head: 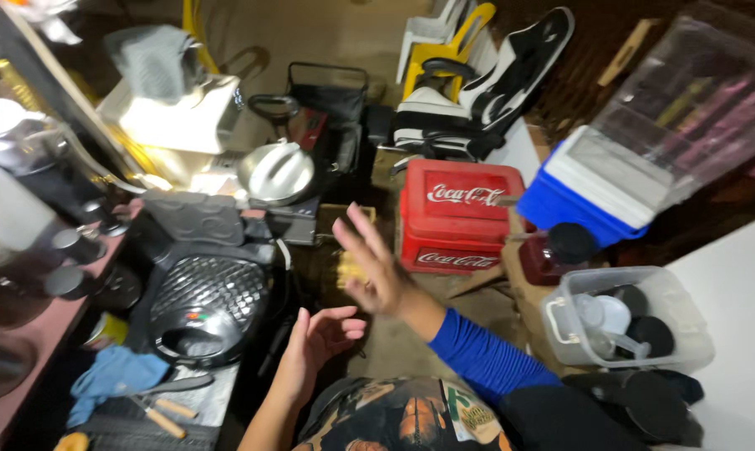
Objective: The person uses a hand mixer to blend batter in a metal bowl, then opens a round cake maker to flip and remove cooked doughnuts. The finished doughnuts are placed on a wire rack while the machine is closed to continue cooking.
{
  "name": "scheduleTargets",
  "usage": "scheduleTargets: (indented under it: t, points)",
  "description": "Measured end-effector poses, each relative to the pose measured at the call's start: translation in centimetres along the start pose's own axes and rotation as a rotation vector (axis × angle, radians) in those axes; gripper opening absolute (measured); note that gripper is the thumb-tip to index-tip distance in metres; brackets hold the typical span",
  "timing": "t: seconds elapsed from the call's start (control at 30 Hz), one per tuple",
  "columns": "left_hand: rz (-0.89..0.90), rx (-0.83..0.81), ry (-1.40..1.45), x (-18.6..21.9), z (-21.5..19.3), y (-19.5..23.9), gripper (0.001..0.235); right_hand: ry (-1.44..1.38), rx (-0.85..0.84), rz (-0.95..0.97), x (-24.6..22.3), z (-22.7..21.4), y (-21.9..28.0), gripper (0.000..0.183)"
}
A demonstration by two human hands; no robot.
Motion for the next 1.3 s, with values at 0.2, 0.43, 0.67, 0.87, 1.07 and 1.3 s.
scheduleTargets:
  t: [0.2,0.43,0.67,0.87,1.07,1.3]
  points:
    - [-0.131,-0.01,0.189,-6.7,5.8,-4.1,0.089,0.12,-0.009,-0.066,-2.8,-2.6,7.2,0.087]
    - [0.177,-0.105,0.219,-12.1,11.0,-8.2,0.079,0.075,-0.047,0.066,-3.8,-2.0,16.4,0.105]
    - [-0.013,-0.242,0.357,-19.5,11.4,-10.2,0.051,0.114,-0.064,0.149,-3.9,-2.5,22.3,0.093]
    - [0.133,-0.39,-0.211,-13.5,14.1,-3.8,0.046,0.217,0.095,0.05,-8.9,-1.7,21.8,0.087]
    - [0.929,-0.672,-0.243,-11.3,9.6,6.8,0.045,0.209,-0.026,-0.002,-15.4,4.4,19.2,0.09]
    - [0.015,-0.639,0.914,-19.3,-4.9,11.5,0.022,0.388,0.05,-0.079,-20.9,16.4,20.1,0.05]
Point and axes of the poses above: each hand's wrist, its own y-axis away from the middle knuckle, its own z-axis out of the palm, x = y × z, the point moved 8 cm from there along -y, towards the middle knuckle, and after that the axes turned 8 degrees about -z, right-handed, at the moved point
